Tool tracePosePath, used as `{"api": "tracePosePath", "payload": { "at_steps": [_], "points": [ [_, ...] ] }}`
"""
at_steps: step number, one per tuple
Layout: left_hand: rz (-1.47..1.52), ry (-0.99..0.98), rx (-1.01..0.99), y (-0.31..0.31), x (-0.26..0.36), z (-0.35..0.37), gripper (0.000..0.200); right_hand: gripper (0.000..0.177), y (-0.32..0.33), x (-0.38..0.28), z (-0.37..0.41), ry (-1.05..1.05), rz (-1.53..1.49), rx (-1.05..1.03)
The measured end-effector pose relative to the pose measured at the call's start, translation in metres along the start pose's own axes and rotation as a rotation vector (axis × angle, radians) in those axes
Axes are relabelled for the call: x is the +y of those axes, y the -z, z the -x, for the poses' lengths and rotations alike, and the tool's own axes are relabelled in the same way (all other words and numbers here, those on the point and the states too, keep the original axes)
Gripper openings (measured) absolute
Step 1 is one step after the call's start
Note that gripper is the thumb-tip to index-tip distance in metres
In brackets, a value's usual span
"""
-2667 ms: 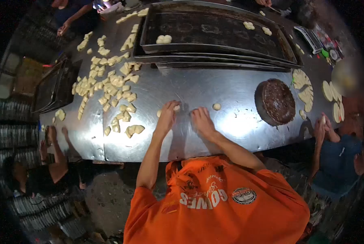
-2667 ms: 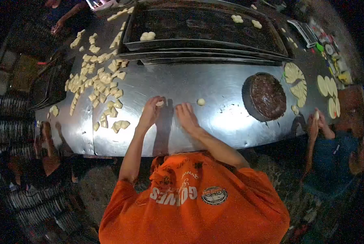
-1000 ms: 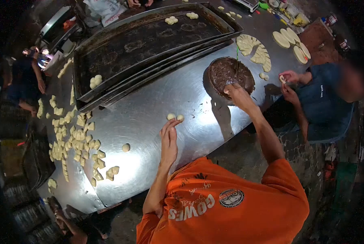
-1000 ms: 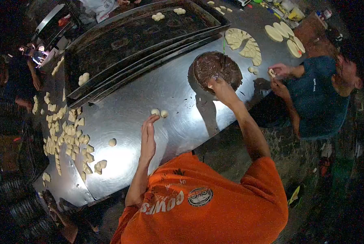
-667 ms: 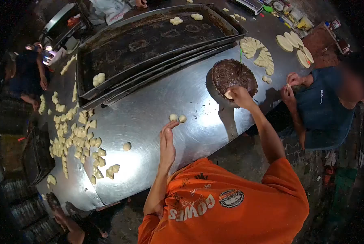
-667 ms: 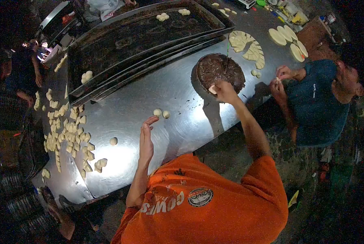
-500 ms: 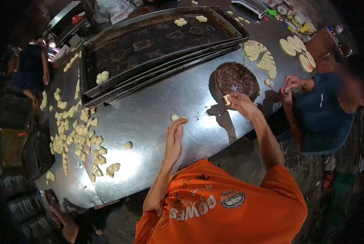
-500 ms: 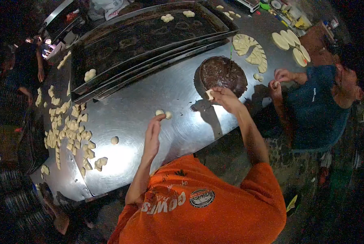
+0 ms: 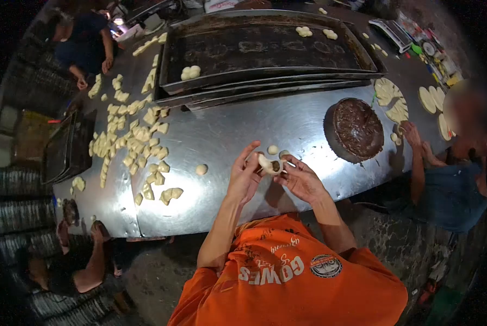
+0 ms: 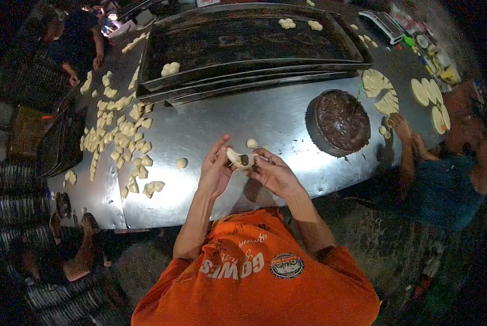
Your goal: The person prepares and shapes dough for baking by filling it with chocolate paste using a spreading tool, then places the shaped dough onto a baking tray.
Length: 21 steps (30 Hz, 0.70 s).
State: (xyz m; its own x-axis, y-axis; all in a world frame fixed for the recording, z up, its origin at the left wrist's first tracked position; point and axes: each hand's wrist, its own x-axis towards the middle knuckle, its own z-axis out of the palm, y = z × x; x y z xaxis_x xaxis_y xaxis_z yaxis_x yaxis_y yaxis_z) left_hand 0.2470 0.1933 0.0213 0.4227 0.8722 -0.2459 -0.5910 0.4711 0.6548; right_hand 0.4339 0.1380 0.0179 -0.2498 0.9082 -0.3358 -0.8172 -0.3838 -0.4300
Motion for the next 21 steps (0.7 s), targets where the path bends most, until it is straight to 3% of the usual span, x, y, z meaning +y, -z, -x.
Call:
{"api": "tracePosePath", "payload": {
  "at_steps": [3, 5, 7, 8, 9, 11, 12, 15, 17, 19, 20, 21],
  "points": [
    [0.140, -0.048, -0.047, 0.004, 0.010, 0.007, 0.047, 0.030, -0.018, 0.005, -0.008, -0.045, -0.108, -0.045],
    [0.051, -0.085, 0.006, -0.002, 0.023, 0.014, 0.051, 0.037, -0.033, 0.004, -0.006, -0.031, -0.082, -0.036],
    [-0.122, -0.164, 0.043, -0.008, 0.037, 0.023, 0.052, 0.049, -0.045, 0.008, -0.004, 0.300, 0.591, 0.016],
    [-0.177, -0.155, -0.037, -0.006, 0.040, 0.027, 0.053, 0.047, -0.063, 0.003, 0.003, 0.366, 0.783, 0.022],
    [-0.174, -0.157, -0.029, -0.007, 0.041, 0.031, 0.053, 0.047, -0.060, 0.003, 0.001, 0.358, 0.784, 0.019],
    [-0.496, -0.272, -0.150, -0.011, 0.040, 0.037, 0.053, 0.036, -0.057, 0.001, -0.006, 0.719, 1.353, -0.100],
    [-0.678, -0.318, -0.106, -0.008, 0.037, 0.041, 0.051, 0.024, -0.059, 0.000, -0.008, 0.714, 1.376, -0.104],
    [-0.927, -0.414, -0.137, -0.010, 0.033, 0.049, 0.049, 0.021, -0.069, -0.014, -0.007, 0.737, 1.590, -0.158],
    [-1.053, -0.497, -0.102, -0.008, 0.027, 0.054, 0.048, 0.016, -0.076, -0.010, -0.011, 0.763, 1.461, -0.116],
    [-1.227, -0.540, -0.131, -0.008, 0.026, 0.060, 0.049, 0.015, -0.073, -0.009, -0.016, 0.581, 1.464, -0.100],
    [-1.226, -0.541, -0.120, -0.007, 0.021, 0.060, 0.049, 0.015, -0.071, -0.005, -0.019, 0.576, 1.466, -0.111],
    [-0.928, -0.510, 0.030, -0.005, 0.014, 0.058, 0.047, 0.017, -0.069, -0.002, -0.021, 0.587, 1.436, -0.088]
  ]
}}
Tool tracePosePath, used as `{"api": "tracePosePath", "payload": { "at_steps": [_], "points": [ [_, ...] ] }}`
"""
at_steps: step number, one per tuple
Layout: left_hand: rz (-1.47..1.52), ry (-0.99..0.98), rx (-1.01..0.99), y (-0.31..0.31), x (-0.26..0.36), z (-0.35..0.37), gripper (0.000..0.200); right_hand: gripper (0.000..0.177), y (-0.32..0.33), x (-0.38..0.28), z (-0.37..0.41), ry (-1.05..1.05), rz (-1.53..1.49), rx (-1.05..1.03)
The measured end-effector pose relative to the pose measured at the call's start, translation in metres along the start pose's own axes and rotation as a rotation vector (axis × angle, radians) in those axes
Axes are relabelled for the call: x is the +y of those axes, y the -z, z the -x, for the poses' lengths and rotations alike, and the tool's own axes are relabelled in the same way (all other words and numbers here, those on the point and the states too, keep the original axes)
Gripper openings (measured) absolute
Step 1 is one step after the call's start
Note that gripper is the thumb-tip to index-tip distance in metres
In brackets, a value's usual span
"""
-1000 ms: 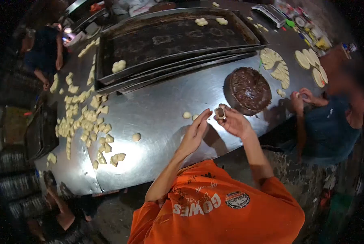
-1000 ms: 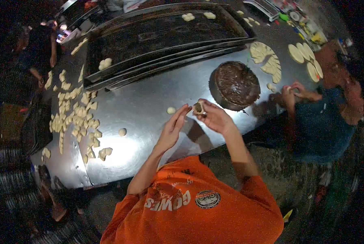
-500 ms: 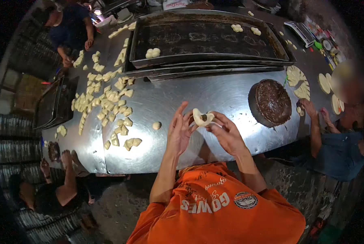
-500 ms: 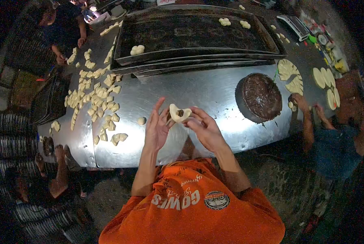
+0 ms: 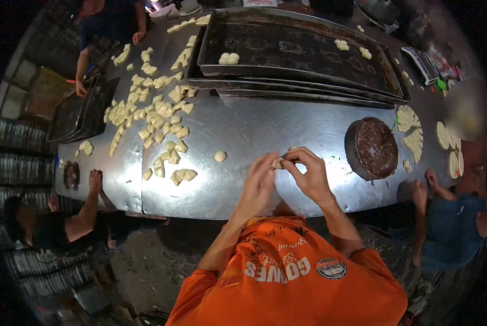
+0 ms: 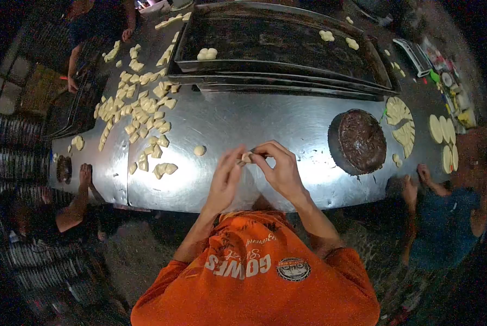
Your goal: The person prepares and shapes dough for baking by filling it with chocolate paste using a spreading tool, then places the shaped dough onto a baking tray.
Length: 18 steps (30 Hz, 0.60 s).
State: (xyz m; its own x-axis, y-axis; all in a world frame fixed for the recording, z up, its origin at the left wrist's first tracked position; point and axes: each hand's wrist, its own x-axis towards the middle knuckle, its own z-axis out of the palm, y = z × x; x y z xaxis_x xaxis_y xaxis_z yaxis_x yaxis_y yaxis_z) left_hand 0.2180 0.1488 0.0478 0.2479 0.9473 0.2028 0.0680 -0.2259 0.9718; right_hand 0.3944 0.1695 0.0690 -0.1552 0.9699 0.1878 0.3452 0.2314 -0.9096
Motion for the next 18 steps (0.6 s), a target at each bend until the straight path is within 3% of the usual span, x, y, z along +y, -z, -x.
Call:
{"api": "tracePosePath", "payload": {
  "at_steps": [1, 2, 4, 6, 8, 9, 10, 12, 13, 14, 16, 18],
  "points": [
    [0.255, 0.116, 0.172, -0.002, -0.005, 0.002, 0.045, 0.018, -0.003, 0.001, 0.000, -0.010, -0.023, 0.030],
    [0.253, 0.117, 0.180, 0.002, -0.006, 0.002, 0.045, 0.018, -0.008, -0.001, 0.000, -0.007, -0.025, 0.022],
    [0.502, 0.333, 0.097, 0.012, -0.010, 0.002, 0.042, 0.017, -0.021, -0.009, 0.000, -0.022, -0.162, 0.057],
    [0.533, 0.345, 0.158, 0.015, -0.012, 0.004, 0.040, 0.016, -0.030, -0.019, -0.003, 0.006, -0.216, 0.021],
    [0.564, 0.360, 0.211, 0.018, -0.013, 0.008, 0.039, 0.018, -0.030, -0.009, -0.006, 0.105, -0.001, -0.051],
    [0.451, 0.339, 0.203, 0.020, -0.015, 0.009, 0.038, 0.020, -0.040, 0.006, -0.005, -0.047, -0.206, -0.051],
    [0.339, 0.319, 0.193, 0.022, -0.017, 0.010, 0.037, 0.020, -0.044, 0.020, -0.003, -0.046, -0.208, -0.051],
    [0.218, 0.305, 0.149, 0.027, -0.044, 0.013, 0.040, 0.019, -0.043, 0.041, -0.005, -0.259, -0.329, -0.219],
    [0.098, 0.290, 0.106, 0.029, -0.062, 0.018, 0.043, 0.020, -0.040, 0.056, -0.006, -0.223, -0.075, -0.335],
    [0.103, 0.298, 0.111, 0.032, -0.083, 0.028, 0.043, 0.020, -0.044, 0.076, -0.001, -0.230, -0.073, -0.344],
    [-0.658, 0.105, 0.227, 0.045, -0.114, 0.040, 0.051, 0.020, -0.054, 0.109, -0.001, -0.066, 0.412, -0.320],
    [-0.507, 0.153, 0.382, 0.063, -0.096, 0.033, 0.049, 0.020, -0.076, 0.101, -0.007, -0.170, 0.290, -0.300]
  ]
}}
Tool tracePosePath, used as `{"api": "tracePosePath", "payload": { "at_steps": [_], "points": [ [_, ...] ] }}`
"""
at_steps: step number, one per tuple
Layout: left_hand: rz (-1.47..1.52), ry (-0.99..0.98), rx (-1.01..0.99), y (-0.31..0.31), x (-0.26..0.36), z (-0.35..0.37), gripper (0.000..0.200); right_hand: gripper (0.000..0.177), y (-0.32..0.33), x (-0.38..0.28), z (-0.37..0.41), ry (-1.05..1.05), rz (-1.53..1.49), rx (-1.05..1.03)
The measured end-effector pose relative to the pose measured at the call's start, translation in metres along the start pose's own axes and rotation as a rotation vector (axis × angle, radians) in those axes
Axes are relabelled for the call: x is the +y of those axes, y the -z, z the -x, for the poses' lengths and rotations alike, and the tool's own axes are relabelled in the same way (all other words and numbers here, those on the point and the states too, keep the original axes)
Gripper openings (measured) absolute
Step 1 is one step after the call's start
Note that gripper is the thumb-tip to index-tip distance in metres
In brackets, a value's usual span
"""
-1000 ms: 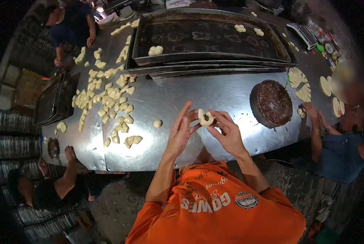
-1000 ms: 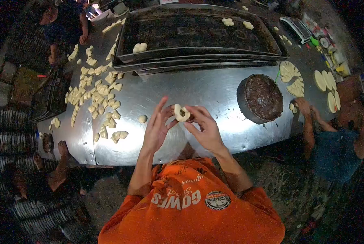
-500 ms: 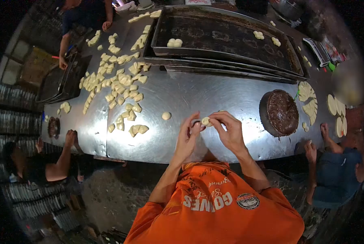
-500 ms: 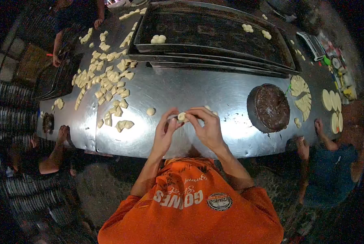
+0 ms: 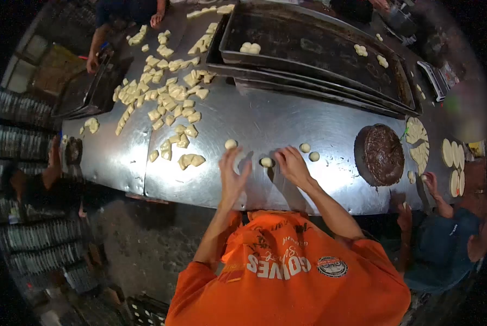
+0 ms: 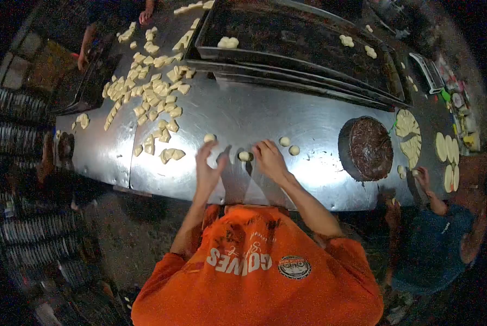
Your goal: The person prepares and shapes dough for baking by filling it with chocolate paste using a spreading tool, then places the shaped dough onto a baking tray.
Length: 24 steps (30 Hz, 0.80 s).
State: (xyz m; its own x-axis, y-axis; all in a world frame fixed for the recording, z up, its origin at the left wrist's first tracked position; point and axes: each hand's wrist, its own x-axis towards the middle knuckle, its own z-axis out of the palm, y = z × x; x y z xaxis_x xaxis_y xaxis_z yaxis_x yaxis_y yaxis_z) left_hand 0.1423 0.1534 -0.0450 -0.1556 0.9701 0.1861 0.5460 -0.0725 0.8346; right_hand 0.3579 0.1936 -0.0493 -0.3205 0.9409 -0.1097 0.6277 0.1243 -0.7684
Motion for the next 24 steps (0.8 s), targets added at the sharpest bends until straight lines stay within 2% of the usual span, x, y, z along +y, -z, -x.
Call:
{"api": "tracePosePath", "payload": {
  "at_steps": [2, 3, 5, 8, 9, 12, 13, 14, 15, 16, 18, 19, 20, 22, 24],
  "points": [
    [0.002, 0.001, 0.069, 0.021, 0.009, -0.013, 0.040, 0.018, -0.029, -0.006, -0.012, 0.150, 0.032, 0.214],
    [0.051, 0.022, 0.101, 0.027, 0.011, -0.019, 0.037, 0.018, -0.046, -0.002, -0.009, 0.152, 0.033, 0.206],
    [0.113, 0.053, 0.147, 0.038, 0.017, -0.025, 0.031, 0.018, -0.076, 0.003, 0.005, 0.388, 0.283, 0.028],
    [0.128, 0.033, 0.195, 0.060, 0.028, -0.019, 0.028, 0.021, -0.071, 0.025, 0.015, 0.529, 0.280, 0.083],
    [0.092, 0.034, 0.204, 0.066, 0.024, -0.017, 0.027, 0.023, -0.058, 0.025, 0.008, 0.493, 0.393, 0.089],
    [0.150, 0.106, 0.257, 0.077, 0.018, -0.021, 0.025, 0.024, -0.061, 0.018, -0.024, 0.365, 0.403, 0.319],
    [0.176, 0.111, 0.256, 0.078, 0.017, -0.025, 0.025, 0.024, -0.069, 0.013, -0.017, 0.367, 0.405, 0.312],
    [0.175, 0.107, 0.261, 0.080, 0.018, -0.027, 0.025, 0.024, -0.078, 0.008, -0.006, 0.352, 0.356, 0.183],
    [0.155, 0.078, 0.216, 0.081, 0.020, -0.032, 0.025, 0.025, -0.084, 0.005, -0.001, 0.340, 0.308, 0.062],
    [0.134, 0.047, 0.170, 0.083, 0.021, -0.039, 0.025, 0.025, -0.085, 0.007, 0.005, 0.350, 0.309, 0.073],
    [0.066, 0.005, 0.171, 0.085, 0.023, -0.044, 0.024, 0.020, -0.076, 0.027, 0.027, 0.532, 0.278, 0.067],
    [-0.031, -0.044, 0.159, 0.088, 0.025, -0.047, 0.024, 0.019, -0.068, 0.040, 0.021, 0.543, 0.307, 0.143],
    [-0.129, -0.093, 0.142, 0.089, 0.026, -0.050, 0.025, 0.018, -0.062, 0.043, 0.012, 0.325, 0.356, 0.167],
    [-0.163, -0.128, 0.104, 0.081, 0.015, -0.055, 0.026, 0.017, -0.048, 0.028, -0.009, 0.359, 0.325, 0.379],
    [-0.082, -0.138, -0.112, 0.074, 0.010, -0.064, 0.027, 0.019, -0.066, 0.024, 0.004, 0.371, 0.400, 0.306]
  ]
}}
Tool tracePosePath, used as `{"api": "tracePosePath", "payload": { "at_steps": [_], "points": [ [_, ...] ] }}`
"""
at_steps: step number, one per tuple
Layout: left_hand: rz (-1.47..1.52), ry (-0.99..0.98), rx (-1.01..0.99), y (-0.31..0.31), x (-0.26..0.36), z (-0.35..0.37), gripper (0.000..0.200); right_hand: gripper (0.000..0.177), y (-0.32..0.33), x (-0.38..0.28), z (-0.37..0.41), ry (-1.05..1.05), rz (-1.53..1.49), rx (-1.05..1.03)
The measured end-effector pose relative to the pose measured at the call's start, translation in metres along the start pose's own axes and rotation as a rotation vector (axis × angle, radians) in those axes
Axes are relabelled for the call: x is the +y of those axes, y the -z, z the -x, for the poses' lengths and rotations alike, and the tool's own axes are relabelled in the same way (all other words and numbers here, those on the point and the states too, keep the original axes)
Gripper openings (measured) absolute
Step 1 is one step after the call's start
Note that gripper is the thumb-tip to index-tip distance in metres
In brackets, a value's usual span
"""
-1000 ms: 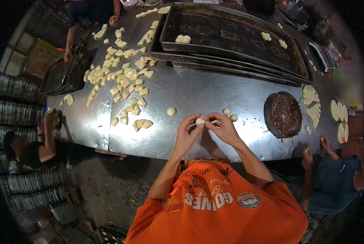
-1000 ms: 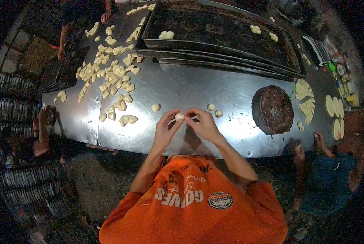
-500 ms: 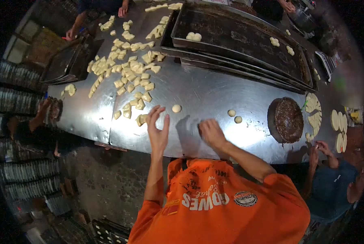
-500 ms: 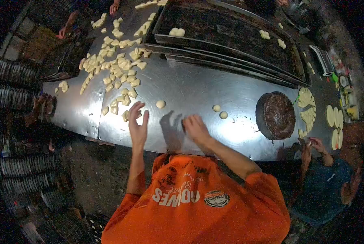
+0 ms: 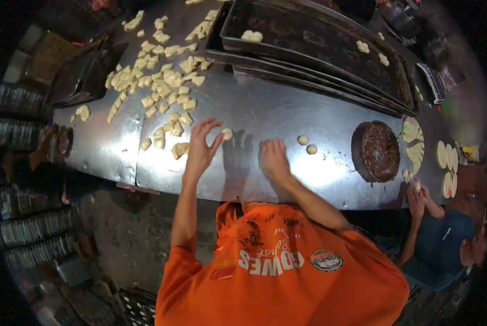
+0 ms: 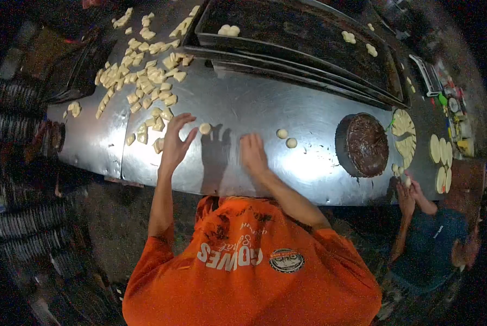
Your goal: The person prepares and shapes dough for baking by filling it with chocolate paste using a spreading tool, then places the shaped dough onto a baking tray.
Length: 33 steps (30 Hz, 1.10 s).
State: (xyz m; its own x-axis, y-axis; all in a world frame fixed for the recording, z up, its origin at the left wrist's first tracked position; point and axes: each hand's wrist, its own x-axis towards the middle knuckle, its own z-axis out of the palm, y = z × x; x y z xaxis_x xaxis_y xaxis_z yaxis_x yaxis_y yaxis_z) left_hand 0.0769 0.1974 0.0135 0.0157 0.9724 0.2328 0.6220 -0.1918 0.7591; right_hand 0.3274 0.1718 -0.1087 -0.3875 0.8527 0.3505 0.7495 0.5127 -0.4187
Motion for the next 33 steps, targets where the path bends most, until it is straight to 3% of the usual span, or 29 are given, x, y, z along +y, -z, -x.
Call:
{"api": "tracePosePath", "payload": {
  "at_steps": [2, 4, 6, 8, 10, 11, 15, 16, 18, 20, 21, 22, 24, 26, 28, 30, 33],
  "points": [
    [0.169, 0.094, -0.041, 0.001, 0.003, -0.008, 0.028, 0.021, 0.001, -0.010, 0.008, 0.042, 0.059, -0.036],
    [0.071, -0.007, 0.000, 0.008, -0.004, -0.018, 0.028, 0.016, 0.015, -0.011, 0.030, 0.019, -0.243, 0.000],
    [0.026, -0.047, -0.062, 0.013, 0.002, -0.030, 0.031, 0.013, 0.020, 0.023, 0.027, 0.133, 0.074, -0.040],
    [-0.010, -0.073, -0.135, 0.005, -0.002, -0.027, 0.035, 0.012, 0.028, 0.022, -0.005, -0.153, -0.040, 0.088],
    [-0.160, -0.206, -0.296, -0.019, -0.027, -0.027, 0.047, 0.014, 0.015, 0.012, -0.010, -0.197, -0.066, 0.071],
    [-0.144, -0.251, -0.375, -0.031, -0.047, -0.023, 0.056, 0.021, 0.007, 0.010, -0.001, -0.255, -0.059, -0.126],
    [-0.163, -0.254, -0.406, -0.042, -0.072, -0.010, 0.053, 0.037, 0.044, -0.011, 0.037, -0.249, -0.240, 0.055],
    [-0.135, -0.166, -0.337, -0.044, -0.078, -0.009, 0.048, 0.037, 0.054, -0.007, 0.044, -0.264, -0.238, 0.055],
    [-0.105, -0.076, -0.283, -0.049, -0.076, 0.000, 0.043, 0.035, 0.078, -0.001, 0.048, -0.642, -0.517, 0.054],
    [0.409, 0.346, -0.063, -0.061, -0.061, 0.004, 0.037, 0.034, 0.088, 0.020, 0.050, -0.636, -0.369, 0.190],
    [0.527, 0.324, -0.051, -0.067, -0.049, 0.003, 0.042, 0.033, 0.088, 0.034, 0.049, -0.664, -0.322, 0.214],
    [0.722, 0.419, -0.069, -0.067, -0.019, 0.003, 0.042, 0.033, 0.094, 0.045, 0.048, -0.603, -0.086, 0.122],
    [0.854, 0.508, -0.153, -0.077, 0.011, 0.004, 0.041, 0.033, 0.103, 0.044, 0.035, -0.557, 0.107, 0.144],
    [0.983, 0.569, -0.179, -0.091, 0.045, 0.006, 0.040, 0.040, 0.115, 0.026, 0.011, -0.601, -0.240, 0.142],
    [1.051, 0.492, -0.248, -0.114, 0.054, 0.011, 0.032, 0.043, 0.144, -0.002, -0.018, -0.786, -1.064, -0.049],
    [0.926, 0.405, -0.306, -0.117, 0.080, 0.011, 0.027, 0.041, 0.148, -0.011, -0.025, -0.756, -1.356, -0.041],
    [0.944, 0.246, -0.313, -0.126, 0.090, 0.015, 0.022, 0.039, 0.158, -0.014, -0.025, -0.739, -1.299, -0.020]
  ]
}}
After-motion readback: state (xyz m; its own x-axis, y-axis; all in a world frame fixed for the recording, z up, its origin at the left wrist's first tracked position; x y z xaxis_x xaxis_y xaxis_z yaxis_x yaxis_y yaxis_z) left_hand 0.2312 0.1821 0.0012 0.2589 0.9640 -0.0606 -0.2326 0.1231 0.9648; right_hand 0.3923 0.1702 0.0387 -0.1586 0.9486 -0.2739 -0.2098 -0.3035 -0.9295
